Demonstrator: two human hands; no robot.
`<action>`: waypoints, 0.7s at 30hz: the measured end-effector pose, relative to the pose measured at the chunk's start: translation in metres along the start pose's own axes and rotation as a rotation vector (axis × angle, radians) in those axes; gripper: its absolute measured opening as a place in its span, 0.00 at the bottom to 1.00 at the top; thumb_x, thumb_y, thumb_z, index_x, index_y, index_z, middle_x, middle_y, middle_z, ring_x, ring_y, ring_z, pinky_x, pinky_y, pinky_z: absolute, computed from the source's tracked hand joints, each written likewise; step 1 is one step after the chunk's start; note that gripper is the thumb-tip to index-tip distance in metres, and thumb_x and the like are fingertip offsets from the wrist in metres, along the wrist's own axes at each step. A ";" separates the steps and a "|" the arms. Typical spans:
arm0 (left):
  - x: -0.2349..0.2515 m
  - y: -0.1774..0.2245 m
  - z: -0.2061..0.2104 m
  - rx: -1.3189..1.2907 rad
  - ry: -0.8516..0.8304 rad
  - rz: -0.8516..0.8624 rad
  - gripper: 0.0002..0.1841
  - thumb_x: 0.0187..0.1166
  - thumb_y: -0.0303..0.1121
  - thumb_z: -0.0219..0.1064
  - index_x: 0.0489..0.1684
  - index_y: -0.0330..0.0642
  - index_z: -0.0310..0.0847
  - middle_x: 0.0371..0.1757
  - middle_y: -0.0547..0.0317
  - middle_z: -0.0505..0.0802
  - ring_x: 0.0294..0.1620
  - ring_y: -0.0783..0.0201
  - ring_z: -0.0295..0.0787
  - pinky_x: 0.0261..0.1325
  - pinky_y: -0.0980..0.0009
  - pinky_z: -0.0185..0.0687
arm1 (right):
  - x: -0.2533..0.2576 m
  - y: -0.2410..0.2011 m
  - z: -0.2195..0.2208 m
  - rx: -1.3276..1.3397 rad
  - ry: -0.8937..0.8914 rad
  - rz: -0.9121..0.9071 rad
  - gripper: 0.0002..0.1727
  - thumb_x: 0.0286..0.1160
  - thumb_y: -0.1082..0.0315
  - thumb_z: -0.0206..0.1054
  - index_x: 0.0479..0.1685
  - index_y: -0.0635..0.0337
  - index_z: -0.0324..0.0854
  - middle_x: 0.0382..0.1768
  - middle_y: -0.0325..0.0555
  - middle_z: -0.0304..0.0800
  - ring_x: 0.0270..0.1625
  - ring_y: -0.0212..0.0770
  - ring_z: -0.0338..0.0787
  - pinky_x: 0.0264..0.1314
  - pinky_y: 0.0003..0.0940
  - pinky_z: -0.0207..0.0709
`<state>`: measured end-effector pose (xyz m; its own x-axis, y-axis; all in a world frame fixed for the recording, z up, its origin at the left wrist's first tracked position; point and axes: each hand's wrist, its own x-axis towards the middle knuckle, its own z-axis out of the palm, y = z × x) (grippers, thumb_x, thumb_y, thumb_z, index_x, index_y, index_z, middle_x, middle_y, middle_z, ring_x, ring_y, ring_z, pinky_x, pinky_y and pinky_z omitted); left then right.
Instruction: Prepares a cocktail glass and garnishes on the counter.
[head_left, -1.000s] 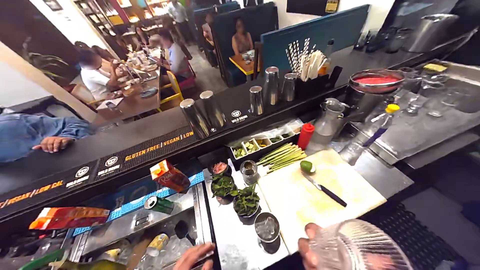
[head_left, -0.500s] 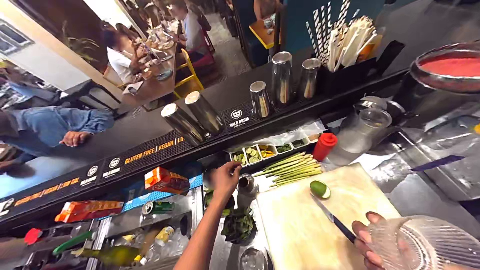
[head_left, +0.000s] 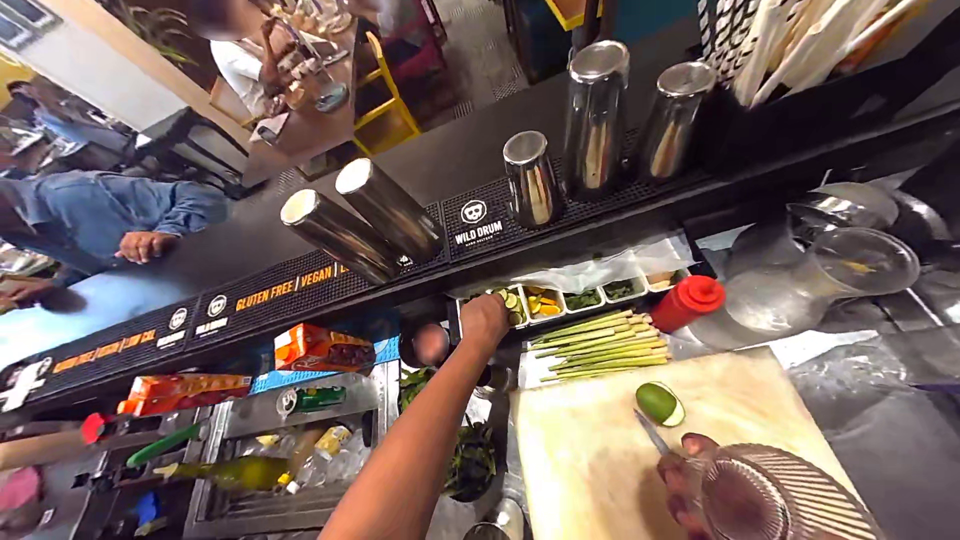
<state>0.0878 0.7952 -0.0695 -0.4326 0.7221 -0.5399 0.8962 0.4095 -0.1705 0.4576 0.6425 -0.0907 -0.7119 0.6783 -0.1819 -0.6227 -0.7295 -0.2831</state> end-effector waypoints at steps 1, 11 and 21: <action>-0.003 0.003 -0.002 -0.003 0.000 -0.012 0.15 0.75 0.39 0.70 0.52 0.39 0.87 0.56 0.40 0.92 0.59 0.38 0.90 0.53 0.36 0.84 | 0.000 0.001 -0.002 -0.021 0.000 -0.022 0.35 0.68 0.41 0.73 0.73 0.47 0.77 0.59 0.51 0.87 0.49 0.47 0.92 0.41 0.40 0.90; -0.026 -0.038 0.018 -0.638 0.194 0.103 0.14 0.79 0.42 0.71 0.50 0.41 0.91 0.48 0.43 0.94 0.53 0.43 0.91 0.59 0.36 0.83 | -0.016 -0.008 -0.011 0.023 -0.029 -0.067 0.30 0.64 0.53 0.79 0.68 0.52 0.83 0.58 0.55 0.90 0.52 0.49 0.95 0.43 0.41 0.92; -0.224 -0.010 0.053 -1.331 0.141 0.335 0.14 0.85 0.31 0.66 0.64 0.40 0.84 0.39 0.55 0.94 0.34 0.62 0.93 0.43 0.62 0.94 | -0.045 -0.002 -0.014 0.085 -0.165 -0.103 0.44 0.58 0.45 0.81 0.77 0.58 0.77 0.75 0.61 0.81 0.74 0.61 0.83 0.77 0.58 0.77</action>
<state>0.1811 0.6000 0.0089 -0.2949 0.9082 -0.2972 0.2247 0.3682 0.9022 0.4956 0.6142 -0.0955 -0.6822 0.7311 0.0021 -0.7151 -0.6667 -0.2103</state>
